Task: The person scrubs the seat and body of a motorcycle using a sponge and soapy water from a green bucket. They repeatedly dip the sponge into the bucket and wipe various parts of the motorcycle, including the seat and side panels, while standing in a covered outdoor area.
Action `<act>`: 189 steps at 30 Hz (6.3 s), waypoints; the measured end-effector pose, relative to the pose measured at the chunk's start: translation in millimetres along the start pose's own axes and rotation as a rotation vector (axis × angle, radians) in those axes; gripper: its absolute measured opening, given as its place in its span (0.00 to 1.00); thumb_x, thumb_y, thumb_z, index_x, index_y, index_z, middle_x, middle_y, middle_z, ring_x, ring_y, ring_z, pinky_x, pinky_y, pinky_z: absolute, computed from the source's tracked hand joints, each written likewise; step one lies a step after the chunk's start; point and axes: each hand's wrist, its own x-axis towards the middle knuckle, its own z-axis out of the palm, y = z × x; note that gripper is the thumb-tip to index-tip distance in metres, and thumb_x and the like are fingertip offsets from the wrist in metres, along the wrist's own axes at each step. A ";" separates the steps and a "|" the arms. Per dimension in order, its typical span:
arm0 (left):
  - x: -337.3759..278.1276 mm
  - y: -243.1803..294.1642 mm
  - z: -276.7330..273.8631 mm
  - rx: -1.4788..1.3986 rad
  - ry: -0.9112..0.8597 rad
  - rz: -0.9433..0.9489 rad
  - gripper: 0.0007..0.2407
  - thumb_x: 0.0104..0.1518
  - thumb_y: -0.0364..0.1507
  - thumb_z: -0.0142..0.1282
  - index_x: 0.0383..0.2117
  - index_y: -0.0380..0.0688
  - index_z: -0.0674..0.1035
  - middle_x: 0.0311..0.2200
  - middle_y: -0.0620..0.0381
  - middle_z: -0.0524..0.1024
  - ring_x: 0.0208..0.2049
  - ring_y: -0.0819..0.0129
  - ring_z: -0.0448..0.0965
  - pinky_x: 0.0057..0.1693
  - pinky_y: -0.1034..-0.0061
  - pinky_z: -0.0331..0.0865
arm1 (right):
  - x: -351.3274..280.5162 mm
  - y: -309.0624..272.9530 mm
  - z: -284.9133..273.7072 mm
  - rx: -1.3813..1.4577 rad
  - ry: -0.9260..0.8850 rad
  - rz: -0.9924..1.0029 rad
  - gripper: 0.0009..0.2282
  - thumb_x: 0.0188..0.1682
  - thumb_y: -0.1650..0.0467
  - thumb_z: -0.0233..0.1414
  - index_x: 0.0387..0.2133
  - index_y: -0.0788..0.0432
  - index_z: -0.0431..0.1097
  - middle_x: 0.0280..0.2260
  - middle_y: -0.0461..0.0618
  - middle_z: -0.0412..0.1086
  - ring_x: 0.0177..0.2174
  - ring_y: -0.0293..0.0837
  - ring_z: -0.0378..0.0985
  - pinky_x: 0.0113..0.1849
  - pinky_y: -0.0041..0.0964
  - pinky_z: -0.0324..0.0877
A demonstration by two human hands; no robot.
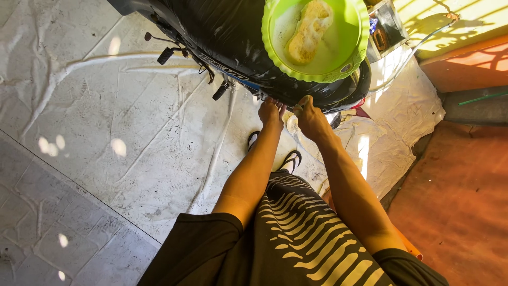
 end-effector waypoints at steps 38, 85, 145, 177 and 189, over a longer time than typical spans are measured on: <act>120.0 75.4 -32.0 0.249 -0.028 0.557 0.04 0.53 0.24 0.47 0.23 0.46 0.73 0.23 0.61 0.72 0.29 0.75 0.76 0.39 0.82 0.73 | 56.2 -86.9 39.2 0.111 0.236 -0.414 0.13 0.54 0.68 0.50 0.51 0.56 0.69 0.37 0.66 0.75 0.40 0.66 0.80 0.41 0.59 0.75; 37.1 183.7 -33.9 -0.147 -0.251 0.117 0.20 0.69 0.40 0.48 0.64 0.48 0.68 0.67 0.53 0.62 0.67 0.56 0.64 0.69 0.56 0.61 | 163.0 -96.9 102.3 -0.129 0.429 -0.510 0.17 0.54 0.71 0.51 0.57 0.59 0.66 0.40 0.55 0.73 0.44 0.55 0.80 0.48 0.46 0.74; 72.3 67.6 -14.2 0.188 -0.093 -0.045 0.26 0.66 0.46 0.47 0.68 0.50 0.63 0.61 0.39 0.64 0.49 0.44 0.77 0.53 0.63 0.78 | 41.4 -17.8 55.7 -0.001 0.277 -0.361 0.16 0.54 0.70 0.51 0.53 0.65 0.71 0.38 0.67 0.74 0.39 0.67 0.80 0.39 0.55 0.77; 90.2 93.8 -85.8 0.138 -0.212 0.018 0.24 0.66 0.47 0.37 0.70 0.67 0.58 0.64 0.49 0.67 0.59 0.44 0.74 0.65 0.45 0.60 | 101.6 -149.6 78.9 -0.045 0.019 -0.452 0.12 0.61 0.67 0.38 0.54 0.51 0.62 0.31 0.68 0.76 0.36 0.69 0.81 0.38 0.64 0.72; 65.8 121.5 -61.9 0.049 -0.245 0.223 0.17 0.67 0.36 0.36 0.57 0.48 0.73 0.50 0.44 0.77 0.54 0.48 0.77 0.63 0.52 0.65 | 106.8 -135.6 82.7 0.018 -0.029 -0.323 0.13 0.60 0.68 0.39 0.56 0.54 0.61 0.39 0.69 0.76 0.40 0.67 0.82 0.41 0.59 0.74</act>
